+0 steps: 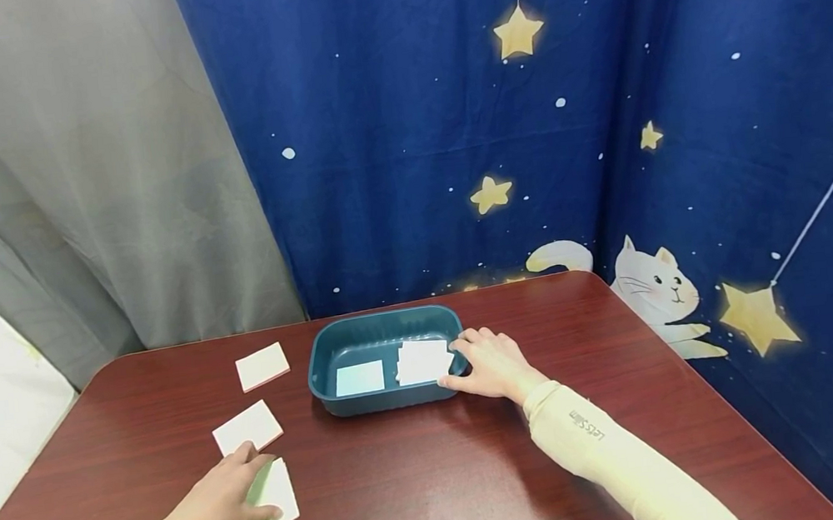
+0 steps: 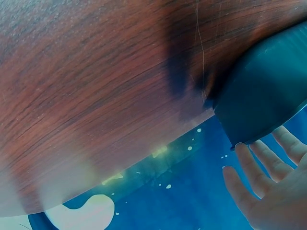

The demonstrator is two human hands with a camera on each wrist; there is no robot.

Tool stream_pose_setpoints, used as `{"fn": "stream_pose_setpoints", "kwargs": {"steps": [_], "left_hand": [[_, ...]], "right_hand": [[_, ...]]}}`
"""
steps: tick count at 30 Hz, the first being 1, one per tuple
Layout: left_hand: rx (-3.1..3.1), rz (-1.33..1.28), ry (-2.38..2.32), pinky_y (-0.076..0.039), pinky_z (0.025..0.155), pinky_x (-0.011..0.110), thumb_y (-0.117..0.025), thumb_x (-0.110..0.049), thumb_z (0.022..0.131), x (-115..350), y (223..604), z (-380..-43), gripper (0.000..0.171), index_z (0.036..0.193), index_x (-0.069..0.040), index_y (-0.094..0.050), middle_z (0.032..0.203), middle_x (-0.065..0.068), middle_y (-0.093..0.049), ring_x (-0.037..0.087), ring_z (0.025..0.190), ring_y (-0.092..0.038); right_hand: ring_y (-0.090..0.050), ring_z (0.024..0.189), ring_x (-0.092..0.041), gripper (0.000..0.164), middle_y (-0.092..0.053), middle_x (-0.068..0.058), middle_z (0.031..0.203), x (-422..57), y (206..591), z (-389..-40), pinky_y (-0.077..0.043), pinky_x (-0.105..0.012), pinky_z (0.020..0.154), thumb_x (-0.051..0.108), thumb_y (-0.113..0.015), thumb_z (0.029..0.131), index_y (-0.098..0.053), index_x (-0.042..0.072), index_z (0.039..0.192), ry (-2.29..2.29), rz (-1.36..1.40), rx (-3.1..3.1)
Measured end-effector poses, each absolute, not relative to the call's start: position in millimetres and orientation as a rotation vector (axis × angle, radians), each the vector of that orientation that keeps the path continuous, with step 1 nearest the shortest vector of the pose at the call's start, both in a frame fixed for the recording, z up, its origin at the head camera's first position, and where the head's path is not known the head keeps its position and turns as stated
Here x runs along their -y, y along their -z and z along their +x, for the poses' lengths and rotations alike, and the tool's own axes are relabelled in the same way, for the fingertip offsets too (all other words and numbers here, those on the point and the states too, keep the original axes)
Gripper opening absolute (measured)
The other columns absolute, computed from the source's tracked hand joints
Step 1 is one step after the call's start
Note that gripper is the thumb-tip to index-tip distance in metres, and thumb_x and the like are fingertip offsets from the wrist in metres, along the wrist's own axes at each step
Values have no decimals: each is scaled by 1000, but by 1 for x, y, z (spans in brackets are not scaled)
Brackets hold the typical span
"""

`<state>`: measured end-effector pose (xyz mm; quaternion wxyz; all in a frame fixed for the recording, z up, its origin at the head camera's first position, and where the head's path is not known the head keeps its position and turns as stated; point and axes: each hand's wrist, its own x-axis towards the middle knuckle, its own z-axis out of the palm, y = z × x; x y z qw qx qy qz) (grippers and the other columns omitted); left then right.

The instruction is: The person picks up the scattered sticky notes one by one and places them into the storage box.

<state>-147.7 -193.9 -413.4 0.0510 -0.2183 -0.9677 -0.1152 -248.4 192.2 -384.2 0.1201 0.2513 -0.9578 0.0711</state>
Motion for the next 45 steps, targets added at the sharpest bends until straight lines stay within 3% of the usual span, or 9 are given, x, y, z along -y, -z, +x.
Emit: {"fn": "stream_pose_setpoints", "kwargs": {"steps": [5, 11, 15, 22, 27, 36, 45], "left_hand": [[2926, -678, 376, -35, 51, 31, -80, -37, 52, 195, 414, -147, 56, 93, -4, -59, 78, -2, -39, 14, 63, -41], [2889, -694, 296, -38, 55, 38, -78, -41, 52, 196, 414, -148, 57, 93, -8, -56, 80, 2, -53, 22, 70, -50], [2870, -706, 255, -37, 55, 37, -77, -40, 54, 196, 414, -148, 55, 94, -7, -57, 82, 3, -58, 22, 72, -49], [2791, -757, 228, -38, 53, 34, -72, -23, 68, 195, 411, -149, 28, 90, -10, -59, 78, -4, -55, 15, 66, -50], [2745, -835, 266, -40, 50, 31, -68, -12, 72, 194, 402, -151, 15, 84, -14, -59, 74, -9, -54, 6, 59, -50], [2754, -898, 349, -36, 49, 26, -63, -6, 75, 188, 376, -149, 14, 81, -18, -58, 71, -16, -47, 1, 58, -39], [2657, -973, 335, -35, 50, 23, -61, -4, 75, 173, 349, -151, 17, 78, -19, -55, 65, -18, -41, 1, 57, -38]], "right_hand": [[-48, 101, -24, 63, -54, -6, 112, -192, 384, -248, -41, -44, 78, 63, -55, 72, -61, 14, 110, -209, 735, 2801], [-48, 100, -23, 63, -54, -6, 112, -192, 384, -248, -42, -43, 77, 64, -54, 72, -61, 14, 110, -204, 735, 2801], [-49, 100, -23, 63, -54, -6, 112, -192, 384, -248, -41, -43, 77, 63, -55, 72, -61, 13, 110, -212, 737, 2801], [-48, 100, -23, 62, -54, -6, 112, -192, 384, -247, -41, -43, 77, 62, -56, 72, -61, 14, 110, -215, 742, 2803], [-48, 100, -23, 63, -54, -6, 112, -192, 383, -248, -41, -44, 78, 63, -55, 72, -61, 13, 111, -220, 740, 2807], [-48, 100, -23, 65, -54, -6, 112, -193, 384, -250, -41, -42, 77, 65, -54, 71, -61, 14, 111, -211, 741, 2800], [-48, 100, -23, 65, -54, -6, 112, -193, 385, -250, -41, -43, 77, 65, -53, 71, -61, 14, 111, -217, 744, 2801]]}}
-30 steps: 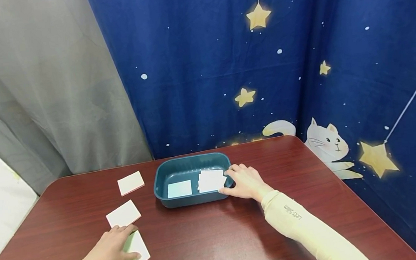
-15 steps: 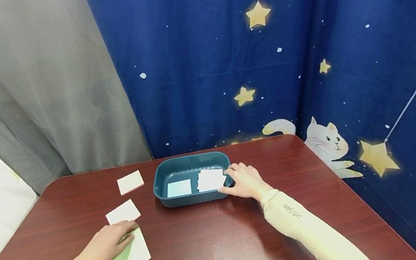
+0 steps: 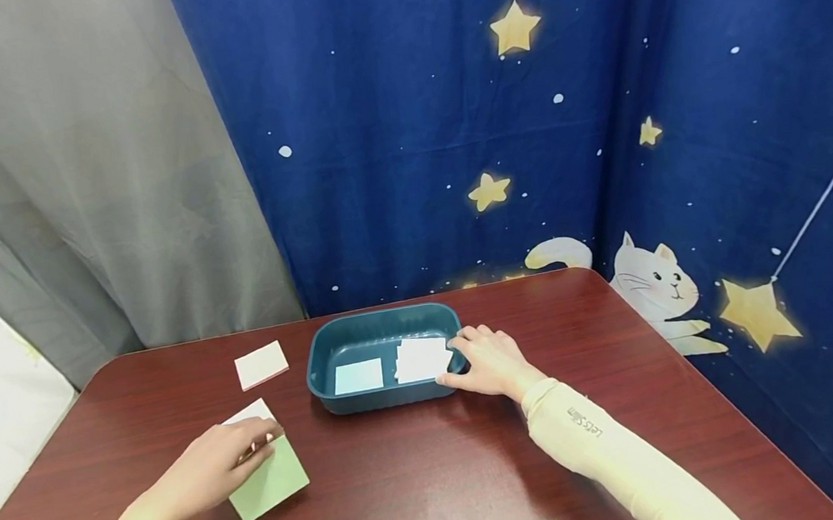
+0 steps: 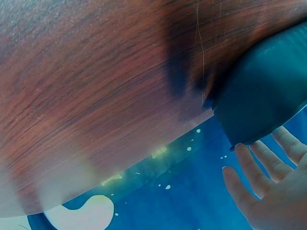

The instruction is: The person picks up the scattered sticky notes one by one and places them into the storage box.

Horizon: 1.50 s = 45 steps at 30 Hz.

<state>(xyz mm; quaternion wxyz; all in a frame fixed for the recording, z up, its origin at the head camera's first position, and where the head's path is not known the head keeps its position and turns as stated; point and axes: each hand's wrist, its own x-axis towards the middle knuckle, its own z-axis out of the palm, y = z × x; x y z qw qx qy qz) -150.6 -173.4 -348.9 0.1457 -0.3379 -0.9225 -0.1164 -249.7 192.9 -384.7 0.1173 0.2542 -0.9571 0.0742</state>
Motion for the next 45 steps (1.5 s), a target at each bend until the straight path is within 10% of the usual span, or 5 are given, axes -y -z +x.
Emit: {"fn": "stream_pose_setpoints", "kwargs": {"steps": [45], "left_hand": [[2407, -1044, 229, -32, 46, 22, -53, 4, 79, 109, 292, -208, 24, 91, -9, -69, 67, -2, -50, 9, 44, -31]], "right_hand": [[-48, 101, -23, 64, -53, -5, 113, -193, 386, -249, -41, -43, 78, 65, -53, 72, -61, 15, 111, -228, 732, 2803]]}}
